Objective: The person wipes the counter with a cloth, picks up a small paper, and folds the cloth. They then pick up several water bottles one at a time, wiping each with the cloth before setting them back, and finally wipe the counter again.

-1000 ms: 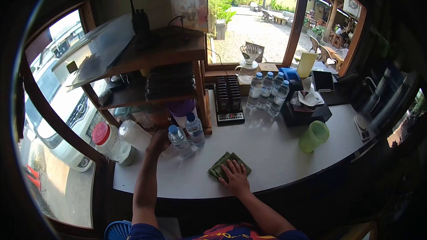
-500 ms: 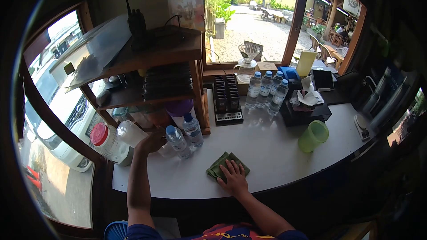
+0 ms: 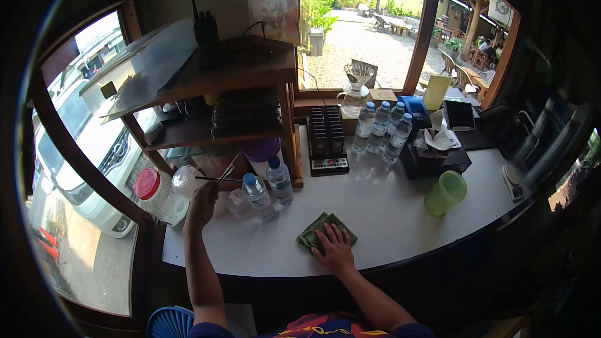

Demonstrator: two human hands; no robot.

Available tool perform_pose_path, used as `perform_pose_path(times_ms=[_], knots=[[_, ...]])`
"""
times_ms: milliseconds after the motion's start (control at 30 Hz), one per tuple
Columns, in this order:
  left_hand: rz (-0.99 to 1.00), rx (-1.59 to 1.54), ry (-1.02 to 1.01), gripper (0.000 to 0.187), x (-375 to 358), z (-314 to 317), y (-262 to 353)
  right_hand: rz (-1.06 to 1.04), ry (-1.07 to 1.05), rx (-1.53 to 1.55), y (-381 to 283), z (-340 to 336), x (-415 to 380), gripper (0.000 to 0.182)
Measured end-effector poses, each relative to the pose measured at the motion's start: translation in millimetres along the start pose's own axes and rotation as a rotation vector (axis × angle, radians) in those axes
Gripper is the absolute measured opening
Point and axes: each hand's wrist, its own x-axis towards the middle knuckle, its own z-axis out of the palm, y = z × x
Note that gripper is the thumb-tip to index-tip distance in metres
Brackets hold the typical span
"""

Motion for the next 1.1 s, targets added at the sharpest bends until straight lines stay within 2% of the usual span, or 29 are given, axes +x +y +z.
perform_pose_path(times_ms=[67,167,267,333,367,400,467,567,667,700,800,833,933,967,1067,1100], knots=[[-0.011,-0.131,0.051,0.019,-10.3,-2.1,-2.7,0.0,0.003,0.007,-0.1,0.4,-0.4,0.06],[0.086,-0.092,0.13,0.015,-36.1,-3.1,22.5,0.0,0.026,0.043,0.1,3.1,-1.9,0.06],[-0.023,-0.253,0.075,0.015,-70.3,2.9,52.4,-0.008,0.097,0.082,0.9,2.7,-2.8,0.058],[-0.09,-0.271,0.116,0.016,-93.0,17.6,57.9,-0.016,0.18,0.093,1.1,0.2,-5.5,0.056],[-0.05,-0.292,0.15,0.016,-102.6,25.5,56.7,-0.037,0.23,0.096,-0.8,-2.0,-7.9,0.052],[-0.116,-0.406,0.137,0.016,-111.3,33.5,55.0,-0.05,0.254,0.086,-1.6,-2.0,-10.4,0.051],[-0.199,-0.435,0.214,0.017,-121.8,50.1,54.6,-0.079,0.308,0.063,-3.2,-1.7,-13.9,0.048],[-0.185,-0.472,0.349,0.018,-133.8,75.3,34.3,-0.143,0.366,0.177,-10.4,-6.8,-18.4,0.046],[-0.109,-0.463,0.484,0.018,-146.1,78.3,35.4,-0.185,0.314,0.59,-32.2,-10.7,-16.4,0.045],[-0.089,-0.505,0.51,0.018,-149.0,79.1,42.0,-0.182,0.215,0.686,-39.6,-12.9,-15.6,0.059],[-0.045,-0.531,0.42,0.017,-162.5,91.0,47.1,-0.073,-0.086,1.358,-70.1,-5.1,-7.0,0.078],[-0.056,-0.46,0.318,0.017,-167.4,92.6,56.8,-0.153,-0.167,1.436,-80.0,-13.6,-4.9,0.089],[-0.068,-0.487,0.028,0.018,-180.6,112.8,76.0,-0.239,-0.104,1.485,-113.3,-45.6,-8.5,0.09],[-0.038,-0.545,-0.025,0.02,-184.5,123.5,80.6,-0.18,-0.075,1.626,-118.2,-39.0,-8.4,0.08],[-0.102,-0.648,-0.072,0.024,-194.0,147.9,92.1,-0.03,-0.149,1.53,-108.3,-25.5,-9.0,0.053],[-0.036,-0.725,-0.08,0.023,-196.3,166.3,82.9,-0.006,-0.092,1.462,-108.3,-21.5,-12.4,0.038]])
